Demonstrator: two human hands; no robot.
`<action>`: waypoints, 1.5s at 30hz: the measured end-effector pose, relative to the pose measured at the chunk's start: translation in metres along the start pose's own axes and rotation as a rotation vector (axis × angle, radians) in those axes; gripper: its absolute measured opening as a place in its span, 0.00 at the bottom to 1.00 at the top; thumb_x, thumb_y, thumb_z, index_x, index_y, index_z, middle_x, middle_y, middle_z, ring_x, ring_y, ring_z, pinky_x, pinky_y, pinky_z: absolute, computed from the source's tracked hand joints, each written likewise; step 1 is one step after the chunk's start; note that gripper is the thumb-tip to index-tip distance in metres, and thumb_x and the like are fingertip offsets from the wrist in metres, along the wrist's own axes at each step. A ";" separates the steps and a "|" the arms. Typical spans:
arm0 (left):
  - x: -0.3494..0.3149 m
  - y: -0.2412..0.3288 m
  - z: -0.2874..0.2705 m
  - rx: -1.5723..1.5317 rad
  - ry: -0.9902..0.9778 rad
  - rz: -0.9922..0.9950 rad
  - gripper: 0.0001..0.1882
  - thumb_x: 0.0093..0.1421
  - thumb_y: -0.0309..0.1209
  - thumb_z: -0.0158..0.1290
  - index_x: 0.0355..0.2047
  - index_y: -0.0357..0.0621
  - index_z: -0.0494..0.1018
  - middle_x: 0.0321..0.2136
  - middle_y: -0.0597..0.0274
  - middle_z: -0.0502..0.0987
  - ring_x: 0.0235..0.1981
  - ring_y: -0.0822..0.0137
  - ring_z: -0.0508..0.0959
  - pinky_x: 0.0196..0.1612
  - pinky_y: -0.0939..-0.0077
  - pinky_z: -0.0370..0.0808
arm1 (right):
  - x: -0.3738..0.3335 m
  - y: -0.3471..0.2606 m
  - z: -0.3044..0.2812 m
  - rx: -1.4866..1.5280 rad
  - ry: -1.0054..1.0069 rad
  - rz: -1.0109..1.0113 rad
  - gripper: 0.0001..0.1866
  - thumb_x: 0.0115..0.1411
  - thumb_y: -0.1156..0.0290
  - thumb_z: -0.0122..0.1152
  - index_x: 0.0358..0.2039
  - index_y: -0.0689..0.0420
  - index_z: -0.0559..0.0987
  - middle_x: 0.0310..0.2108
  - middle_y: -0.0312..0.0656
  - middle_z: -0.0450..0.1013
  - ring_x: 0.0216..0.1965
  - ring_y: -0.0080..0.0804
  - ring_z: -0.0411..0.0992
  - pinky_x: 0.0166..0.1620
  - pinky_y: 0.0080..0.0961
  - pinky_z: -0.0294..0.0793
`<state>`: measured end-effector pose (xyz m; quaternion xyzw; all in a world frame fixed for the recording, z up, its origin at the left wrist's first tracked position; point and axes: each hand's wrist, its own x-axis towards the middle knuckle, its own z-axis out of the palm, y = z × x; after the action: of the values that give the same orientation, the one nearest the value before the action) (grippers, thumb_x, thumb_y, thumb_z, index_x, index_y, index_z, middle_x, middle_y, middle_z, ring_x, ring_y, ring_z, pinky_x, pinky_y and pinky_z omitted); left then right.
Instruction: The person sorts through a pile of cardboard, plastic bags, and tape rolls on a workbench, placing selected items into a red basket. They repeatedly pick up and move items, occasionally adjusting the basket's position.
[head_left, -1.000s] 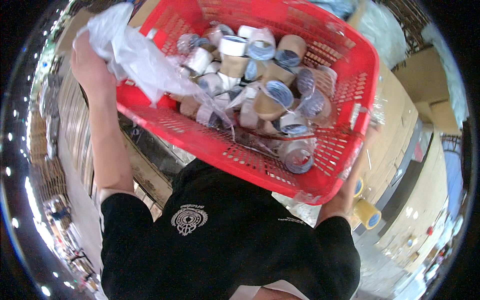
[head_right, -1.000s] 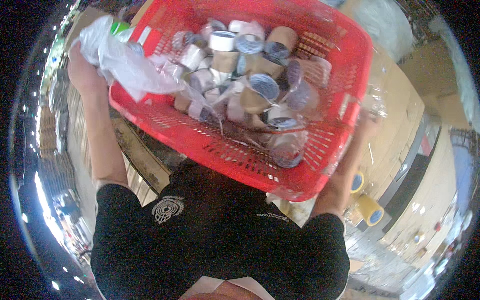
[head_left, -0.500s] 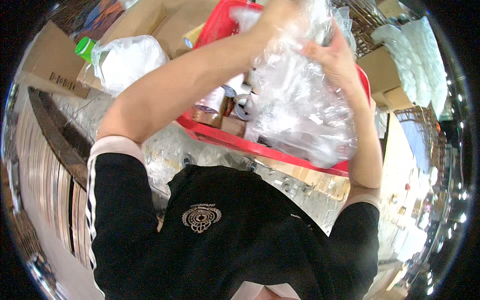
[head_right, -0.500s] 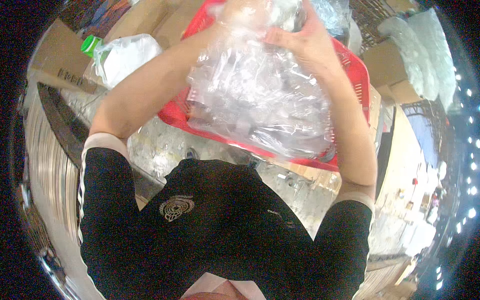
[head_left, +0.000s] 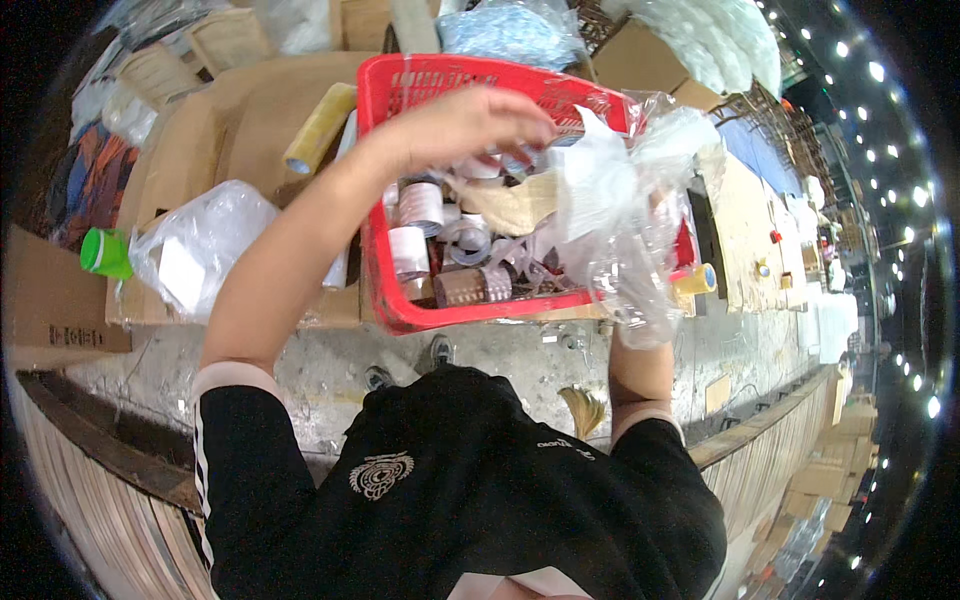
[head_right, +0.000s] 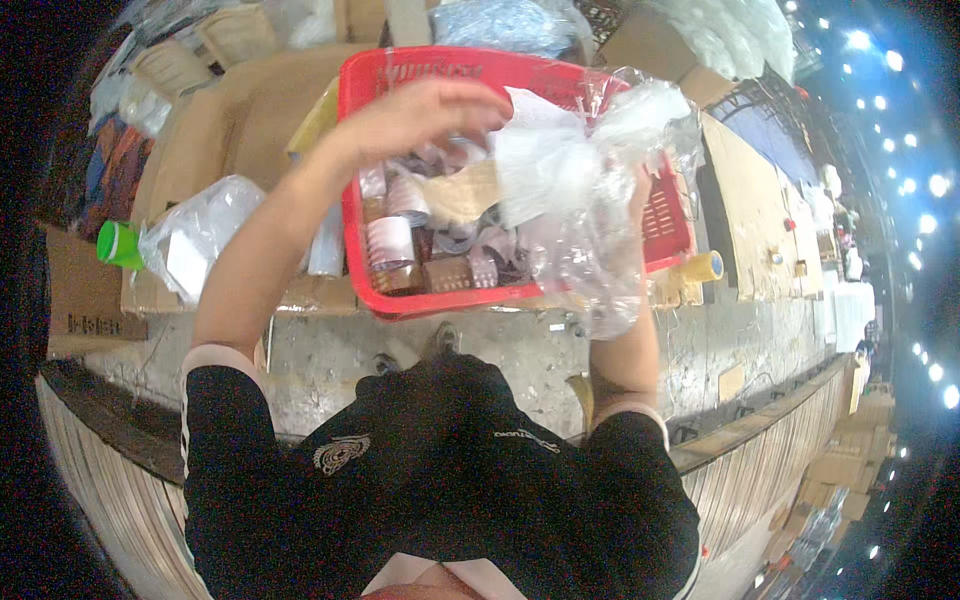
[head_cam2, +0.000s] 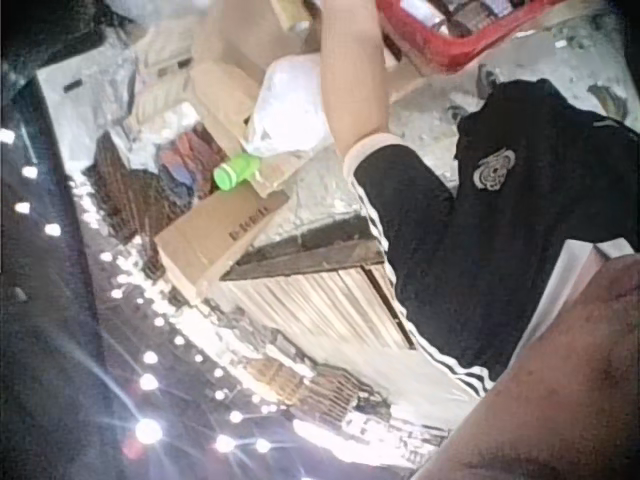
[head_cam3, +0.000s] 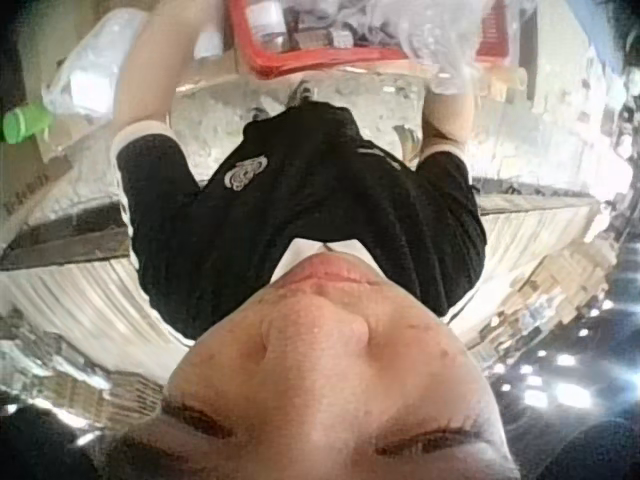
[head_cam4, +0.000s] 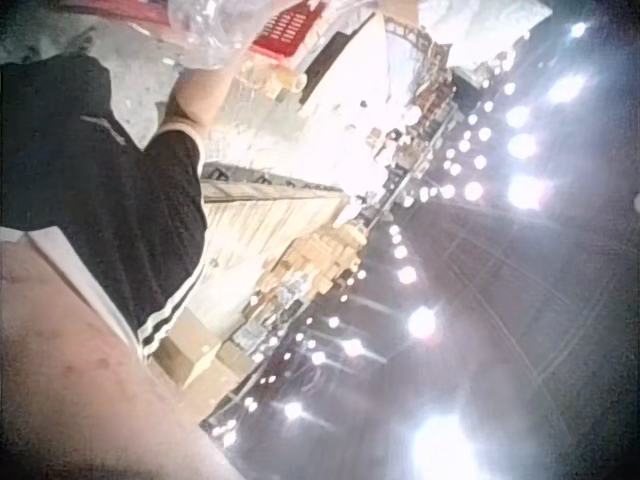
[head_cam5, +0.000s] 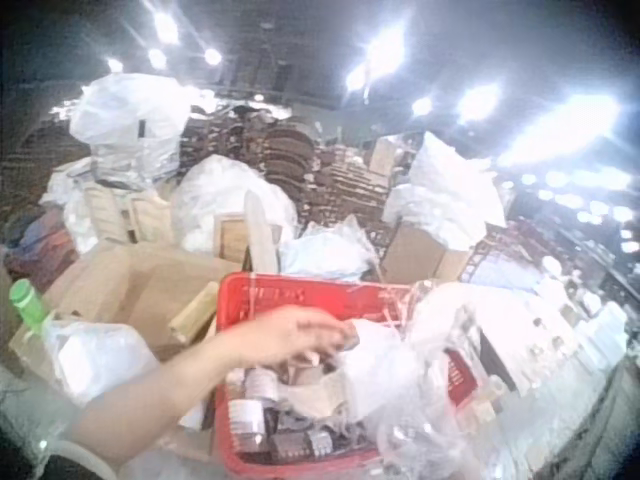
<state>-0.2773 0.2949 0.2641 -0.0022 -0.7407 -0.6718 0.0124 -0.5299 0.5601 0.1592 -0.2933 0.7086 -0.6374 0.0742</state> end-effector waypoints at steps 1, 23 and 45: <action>0.006 -0.007 0.013 0.000 -0.023 0.044 0.27 0.70 0.42 0.58 0.65 0.45 0.71 0.51 0.56 0.81 0.50 0.68 0.81 0.52 0.65 0.78 | -0.004 0.005 -0.006 0.061 0.029 -0.009 0.14 0.63 0.68 0.65 0.46 0.62 0.84 0.43 0.40 0.82 0.45 0.28 0.78 0.48 0.28 0.77; 0.035 0.040 0.120 1.099 0.186 0.612 0.10 0.57 0.38 0.59 0.32 0.49 0.86 0.34 0.54 0.87 0.39 0.48 0.87 0.33 0.50 0.84 | -0.013 -0.085 -0.103 -0.281 0.565 -0.430 0.14 0.64 0.71 0.65 0.50 0.60 0.85 0.46 0.44 0.84 0.47 0.38 0.80 0.55 0.35 0.77; -0.414 -0.147 -0.158 1.058 1.162 -0.060 0.37 0.53 0.34 0.61 0.64 0.37 0.67 0.58 0.40 0.68 0.58 0.43 0.70 0.55 0.46 0.70 | -0.068 -0.237 0.334 -0.246 0.209 -0.512 0.17 0.65 0.72 0.67 0.53 0.65 0.81 0.48 0.47 0.83 0.49 0.39 0.80 0.55 0.36 0.80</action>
<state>0.1357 0.1293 0.1242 0.3758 -0.8366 -0.1234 0.3790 -0.2385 0.3034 0.3060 -0.4019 0.6872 -0.5717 -0.1985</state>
